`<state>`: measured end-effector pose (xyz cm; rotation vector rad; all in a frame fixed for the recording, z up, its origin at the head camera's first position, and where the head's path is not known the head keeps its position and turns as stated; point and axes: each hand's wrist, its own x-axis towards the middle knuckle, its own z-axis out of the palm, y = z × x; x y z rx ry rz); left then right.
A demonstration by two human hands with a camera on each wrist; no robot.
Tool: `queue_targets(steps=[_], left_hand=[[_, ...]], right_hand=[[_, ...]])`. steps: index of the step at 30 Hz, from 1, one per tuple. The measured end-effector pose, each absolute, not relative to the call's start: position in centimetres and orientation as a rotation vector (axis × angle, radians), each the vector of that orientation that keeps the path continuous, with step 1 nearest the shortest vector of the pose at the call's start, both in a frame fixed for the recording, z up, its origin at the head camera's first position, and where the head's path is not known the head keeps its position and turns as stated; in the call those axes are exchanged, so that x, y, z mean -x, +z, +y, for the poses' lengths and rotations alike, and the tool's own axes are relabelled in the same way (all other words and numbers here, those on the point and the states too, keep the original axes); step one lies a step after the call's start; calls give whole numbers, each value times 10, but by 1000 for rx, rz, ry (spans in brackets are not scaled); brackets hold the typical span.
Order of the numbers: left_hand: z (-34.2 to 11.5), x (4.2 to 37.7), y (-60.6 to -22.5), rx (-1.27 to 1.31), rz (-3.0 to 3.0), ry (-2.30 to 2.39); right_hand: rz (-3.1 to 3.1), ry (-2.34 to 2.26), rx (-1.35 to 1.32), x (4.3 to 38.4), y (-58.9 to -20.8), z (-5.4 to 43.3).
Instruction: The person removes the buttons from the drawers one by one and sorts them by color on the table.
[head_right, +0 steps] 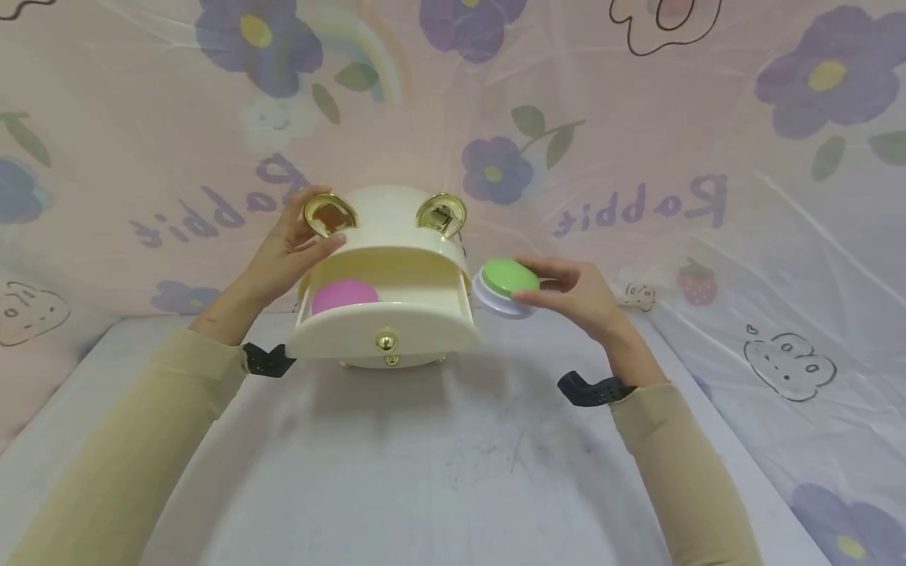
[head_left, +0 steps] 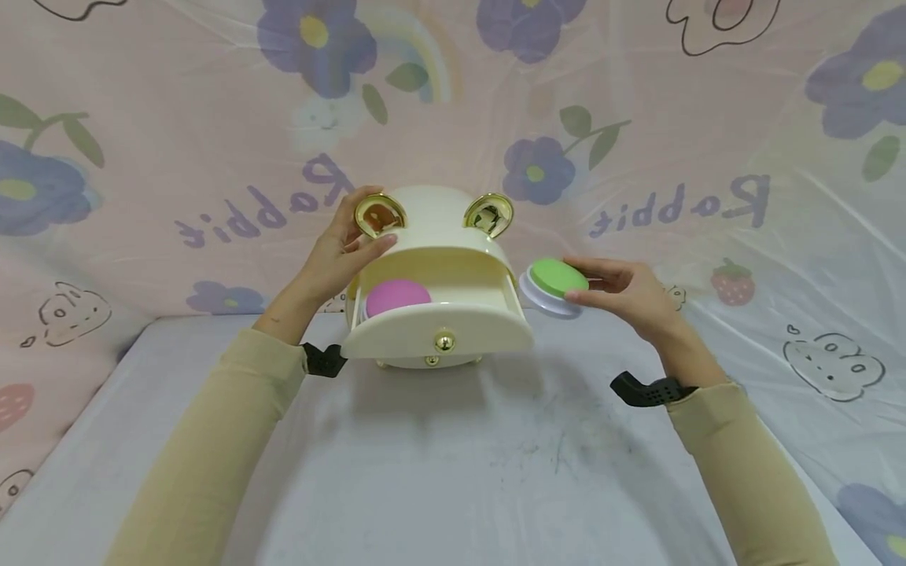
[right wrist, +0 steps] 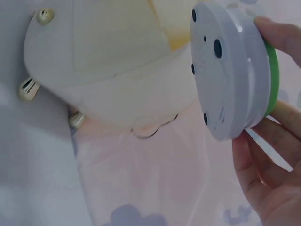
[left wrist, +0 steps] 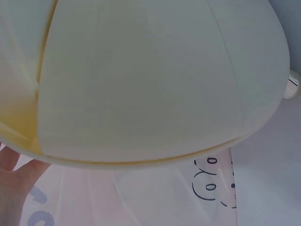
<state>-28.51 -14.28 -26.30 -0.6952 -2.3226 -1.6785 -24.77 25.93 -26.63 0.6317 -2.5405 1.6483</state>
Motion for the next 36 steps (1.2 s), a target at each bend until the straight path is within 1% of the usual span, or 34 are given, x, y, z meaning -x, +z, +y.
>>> queue_targets(steps=[5,10,20,27,36], left_hand=[[-144,286,-264,703,-2322,-1683],[-143,287,-263,705,-2328,-1687],[-143,285,-263,696,-2329,-1698],[-144,283,-263,699,-2365,-1693],[-145,284,-264,744,-2370,-1644]], right_hand=[[-2598,1603,-526,254,-282,266],[-2594,1581,-476,261,-298,271],[-2682,1252,-280,274,-336,263],[-2591,1234,-210,283,-363,261],[-2596,1186,-61,299,-388,256]])
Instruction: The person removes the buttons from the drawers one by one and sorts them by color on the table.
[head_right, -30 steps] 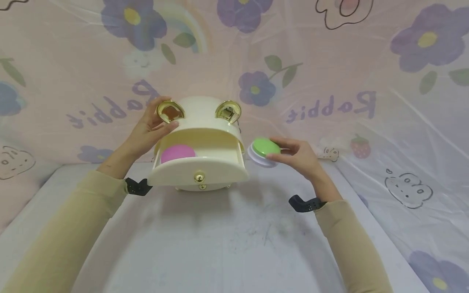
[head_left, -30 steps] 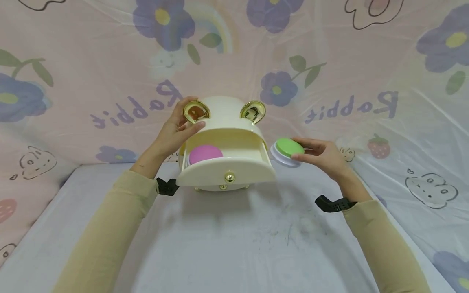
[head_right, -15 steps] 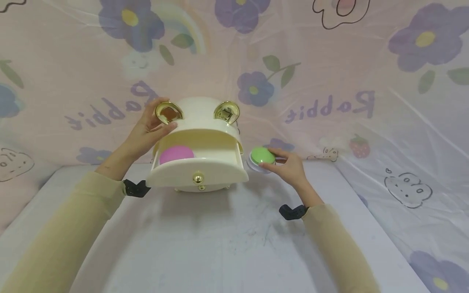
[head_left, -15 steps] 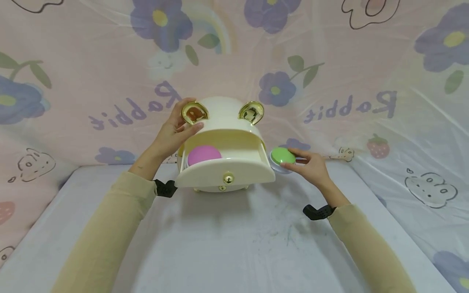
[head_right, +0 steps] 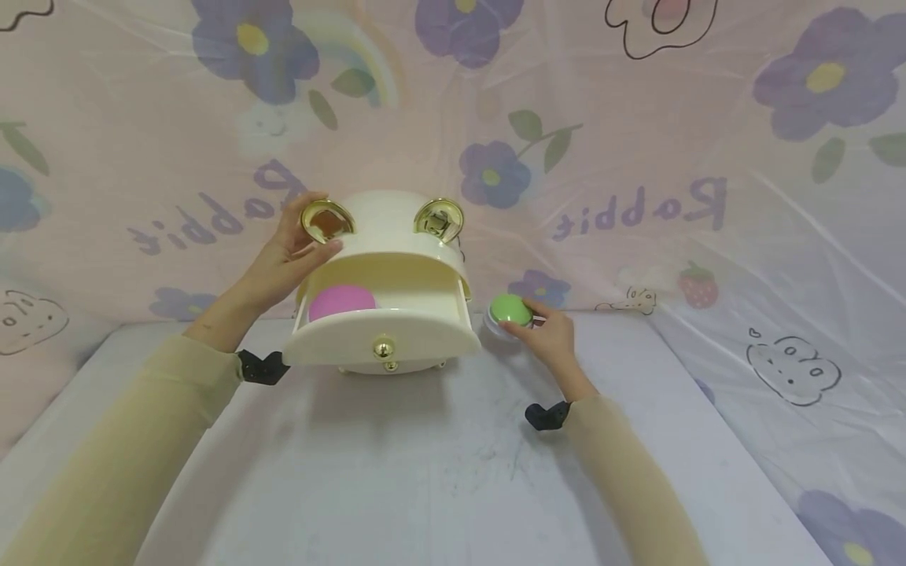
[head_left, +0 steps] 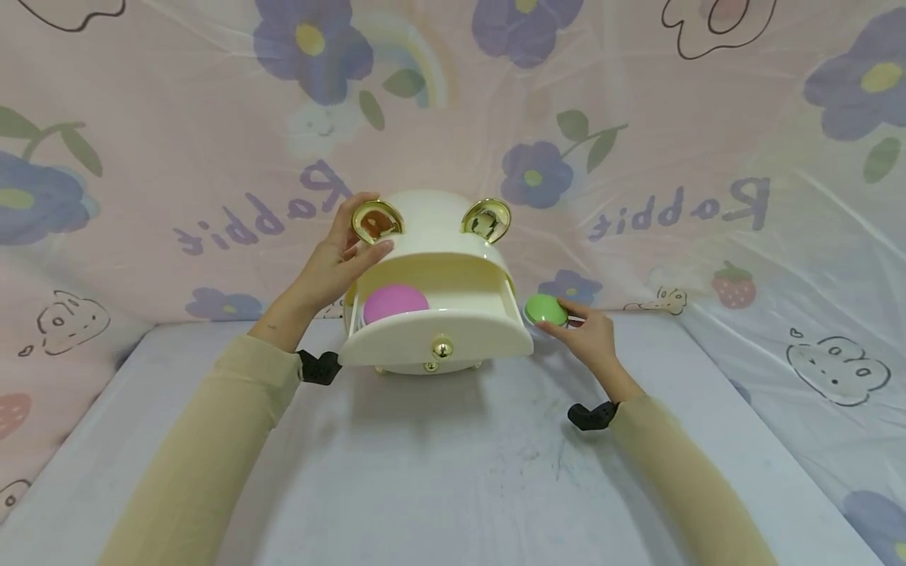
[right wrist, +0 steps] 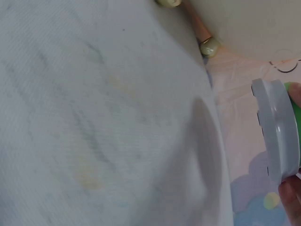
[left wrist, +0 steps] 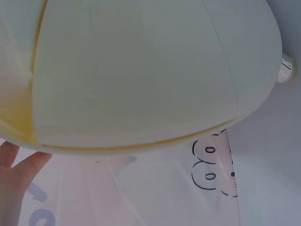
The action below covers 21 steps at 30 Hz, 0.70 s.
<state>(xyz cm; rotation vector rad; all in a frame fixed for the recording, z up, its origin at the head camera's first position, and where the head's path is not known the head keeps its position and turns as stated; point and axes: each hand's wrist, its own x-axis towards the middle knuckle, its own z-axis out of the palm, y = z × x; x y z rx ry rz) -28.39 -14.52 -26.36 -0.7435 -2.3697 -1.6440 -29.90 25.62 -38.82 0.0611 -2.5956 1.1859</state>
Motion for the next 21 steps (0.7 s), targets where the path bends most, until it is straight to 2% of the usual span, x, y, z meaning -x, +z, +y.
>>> queue_targets(steps=[21], left_hand=[[-146,282,-261,755,-2397,-1551]], right_hand=[[-2667,1103,49,309,-417,253]])
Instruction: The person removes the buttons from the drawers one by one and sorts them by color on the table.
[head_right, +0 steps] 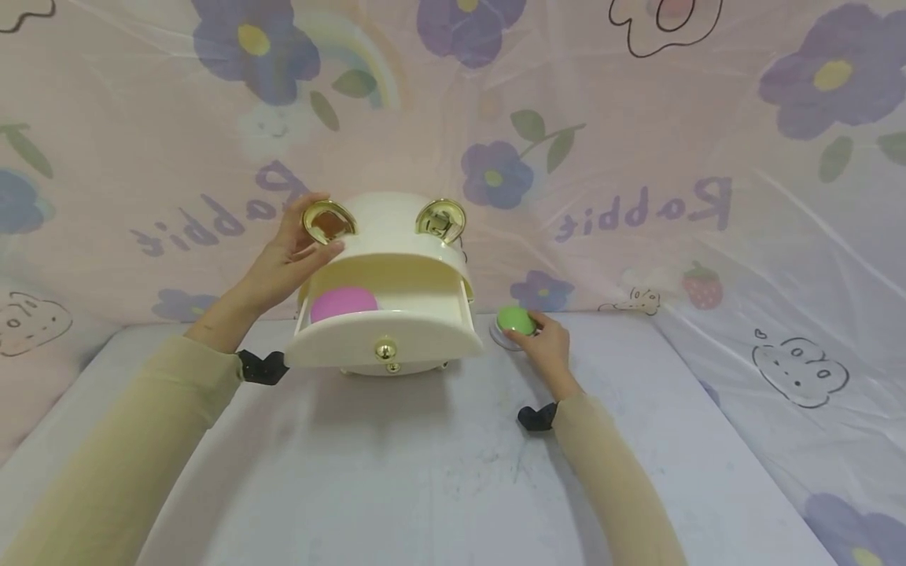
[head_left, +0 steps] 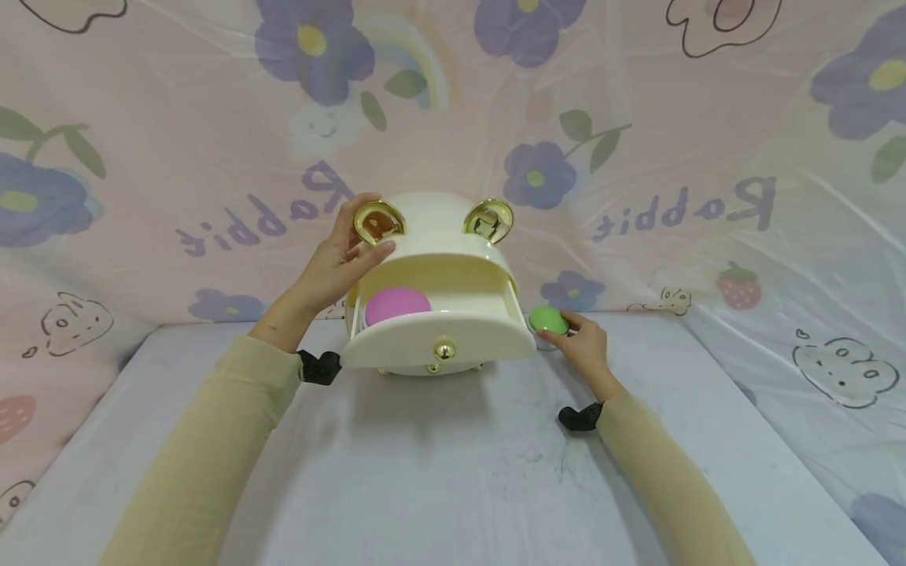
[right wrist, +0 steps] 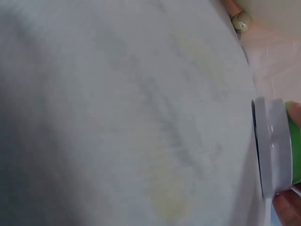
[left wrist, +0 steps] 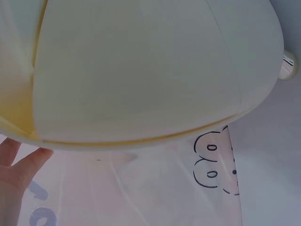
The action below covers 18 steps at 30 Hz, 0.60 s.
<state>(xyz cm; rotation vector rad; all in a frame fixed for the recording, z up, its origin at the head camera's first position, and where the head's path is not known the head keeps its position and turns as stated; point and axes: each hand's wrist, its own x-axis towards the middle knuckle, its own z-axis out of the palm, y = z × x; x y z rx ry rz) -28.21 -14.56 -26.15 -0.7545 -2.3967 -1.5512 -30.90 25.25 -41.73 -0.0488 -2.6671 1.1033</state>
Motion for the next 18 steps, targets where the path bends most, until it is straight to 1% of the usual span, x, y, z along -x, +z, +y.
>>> queue_targets(steps=[9,13,18], left_hand=[[-145,283,-262,756,-2398,-1557],[-145,283,-263,757,-2393,-1559],[-145,283,-263,762,-2385,-1567]], right_hand=[[-2734,1088,73,306,-411,250],[-2742,1094,67,303,-400,250],[-2601,1239,43,300,-382,248]])
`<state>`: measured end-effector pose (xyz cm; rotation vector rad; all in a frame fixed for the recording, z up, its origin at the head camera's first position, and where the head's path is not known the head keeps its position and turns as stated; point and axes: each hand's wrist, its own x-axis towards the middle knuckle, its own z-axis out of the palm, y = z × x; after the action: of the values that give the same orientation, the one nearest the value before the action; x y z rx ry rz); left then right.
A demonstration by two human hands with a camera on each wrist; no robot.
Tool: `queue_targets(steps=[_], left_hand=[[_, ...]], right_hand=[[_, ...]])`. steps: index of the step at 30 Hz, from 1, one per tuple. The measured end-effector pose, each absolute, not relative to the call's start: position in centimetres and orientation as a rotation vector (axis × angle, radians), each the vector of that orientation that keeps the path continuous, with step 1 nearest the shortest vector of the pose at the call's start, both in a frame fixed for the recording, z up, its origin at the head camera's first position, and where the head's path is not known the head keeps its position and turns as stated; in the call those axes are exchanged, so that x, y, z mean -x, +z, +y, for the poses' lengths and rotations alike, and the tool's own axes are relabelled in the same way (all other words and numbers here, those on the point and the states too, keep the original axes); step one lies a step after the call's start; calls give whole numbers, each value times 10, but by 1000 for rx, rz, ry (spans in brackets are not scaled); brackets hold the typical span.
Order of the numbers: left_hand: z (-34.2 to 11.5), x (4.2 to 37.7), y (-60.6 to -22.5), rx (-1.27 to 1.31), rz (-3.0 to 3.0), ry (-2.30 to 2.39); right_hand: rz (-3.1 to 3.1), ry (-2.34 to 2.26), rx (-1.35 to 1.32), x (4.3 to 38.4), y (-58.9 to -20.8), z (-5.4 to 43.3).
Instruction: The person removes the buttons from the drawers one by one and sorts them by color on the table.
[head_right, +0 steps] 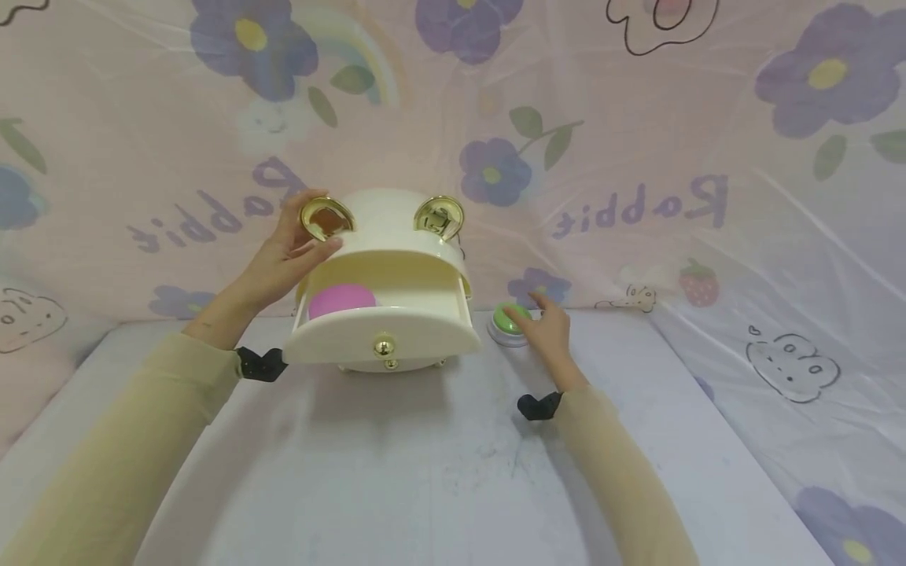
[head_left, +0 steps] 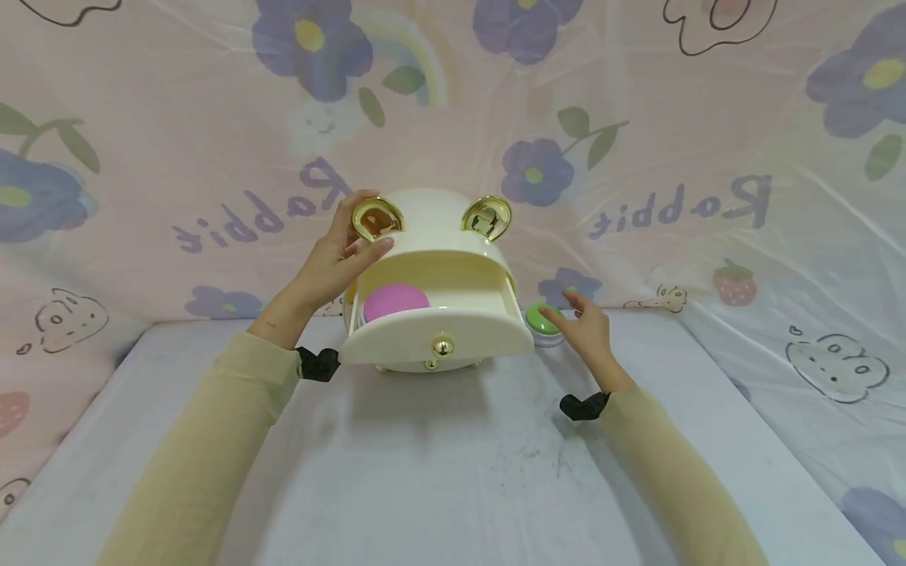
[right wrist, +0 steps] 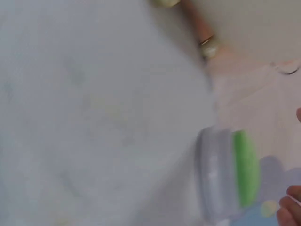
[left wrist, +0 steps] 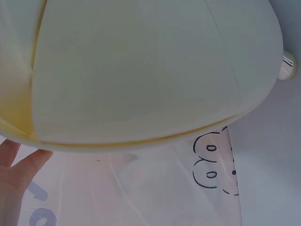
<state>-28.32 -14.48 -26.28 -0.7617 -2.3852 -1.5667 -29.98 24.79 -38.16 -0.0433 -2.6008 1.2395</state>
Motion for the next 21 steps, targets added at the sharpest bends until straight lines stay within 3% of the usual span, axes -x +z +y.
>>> queue_targets(steps=[14,21], left_hand=[[-147,282,-262,759,-2378,-1578],[-146,282,-262,751,-2385,-1587]], right_hand=[[-2150,1441,-92,292,-321,241],[-2080,1508,-156,268,-287,227]])
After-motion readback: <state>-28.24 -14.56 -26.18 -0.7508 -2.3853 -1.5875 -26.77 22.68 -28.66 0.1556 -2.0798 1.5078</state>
